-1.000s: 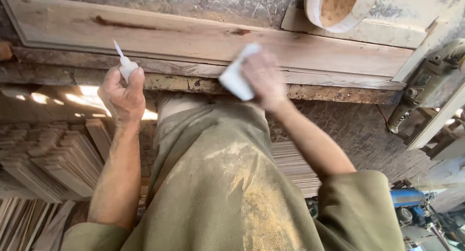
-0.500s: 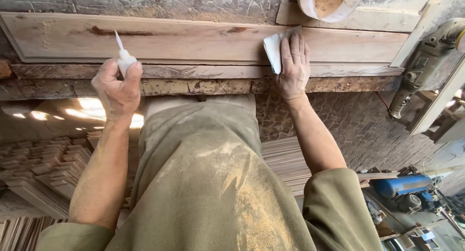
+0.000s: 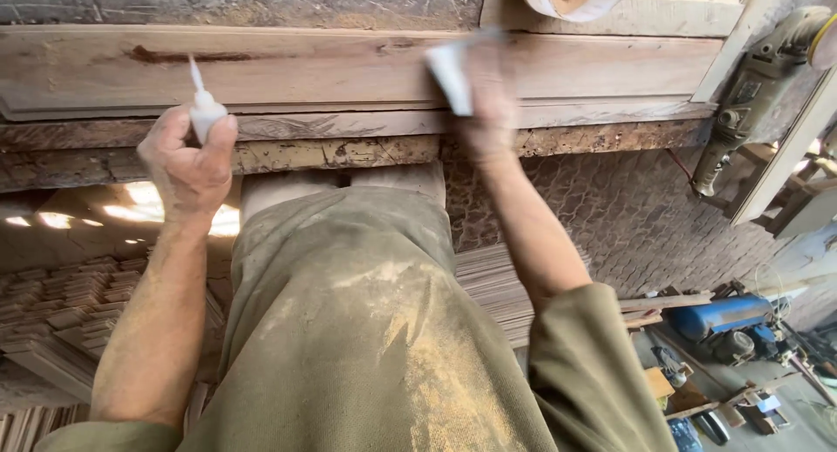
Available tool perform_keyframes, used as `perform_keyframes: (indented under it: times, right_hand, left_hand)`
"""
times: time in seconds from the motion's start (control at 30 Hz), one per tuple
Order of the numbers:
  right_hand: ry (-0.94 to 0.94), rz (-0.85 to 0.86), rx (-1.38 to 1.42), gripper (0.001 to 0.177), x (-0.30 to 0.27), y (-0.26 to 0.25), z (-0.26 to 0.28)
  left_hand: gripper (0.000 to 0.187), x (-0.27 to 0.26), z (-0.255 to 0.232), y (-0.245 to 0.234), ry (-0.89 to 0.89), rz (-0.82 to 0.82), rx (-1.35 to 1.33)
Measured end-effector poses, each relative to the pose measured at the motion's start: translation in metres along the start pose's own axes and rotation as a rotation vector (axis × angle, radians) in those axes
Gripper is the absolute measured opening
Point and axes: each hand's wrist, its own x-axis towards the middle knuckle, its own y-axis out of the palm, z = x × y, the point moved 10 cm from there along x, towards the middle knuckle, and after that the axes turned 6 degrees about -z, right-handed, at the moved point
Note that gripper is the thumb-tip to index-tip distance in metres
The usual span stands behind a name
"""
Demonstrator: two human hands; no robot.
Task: Applying glue and sanding wooden panels on a workbench.
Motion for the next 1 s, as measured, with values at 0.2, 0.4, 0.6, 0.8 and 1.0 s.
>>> perform_keyframes:
  times: [0.2,0.4,0.6,0.8,1.0]
  right_hand:
    - [-1.276,-0.302,-0.971,0.072,-0.065,0.044,0.026]
    - [-1.147,0.188,-1.315,0.063,-0.044,0.091,0.005]
    - [-1.202,-0.288,-1.171,0.072,0.015,-0.153,0.039]
    - [-1.116,-0.572,-1.075,0.065,0.061,-0.36,0.075]
    - [-1.301,-0.523,-1.19,0.056,0.017,-0.289,0.074]
  left_hand:
    - [0.028,0.006,-0.02,0.017,0.077,0.037,0.038]
    - [0.029,0.006,-0.043,0.043,0.072,0.056,0.134]
    - [0.021,-0.013,-0.109,0.135,0.139,0.136,0.176]
    - [0.016,-0.027,-0.185,0.259,0.168,0.208,0.189]
    - [0.024,-0.025,-0.268,0.357,0.228,0.292,0.171]
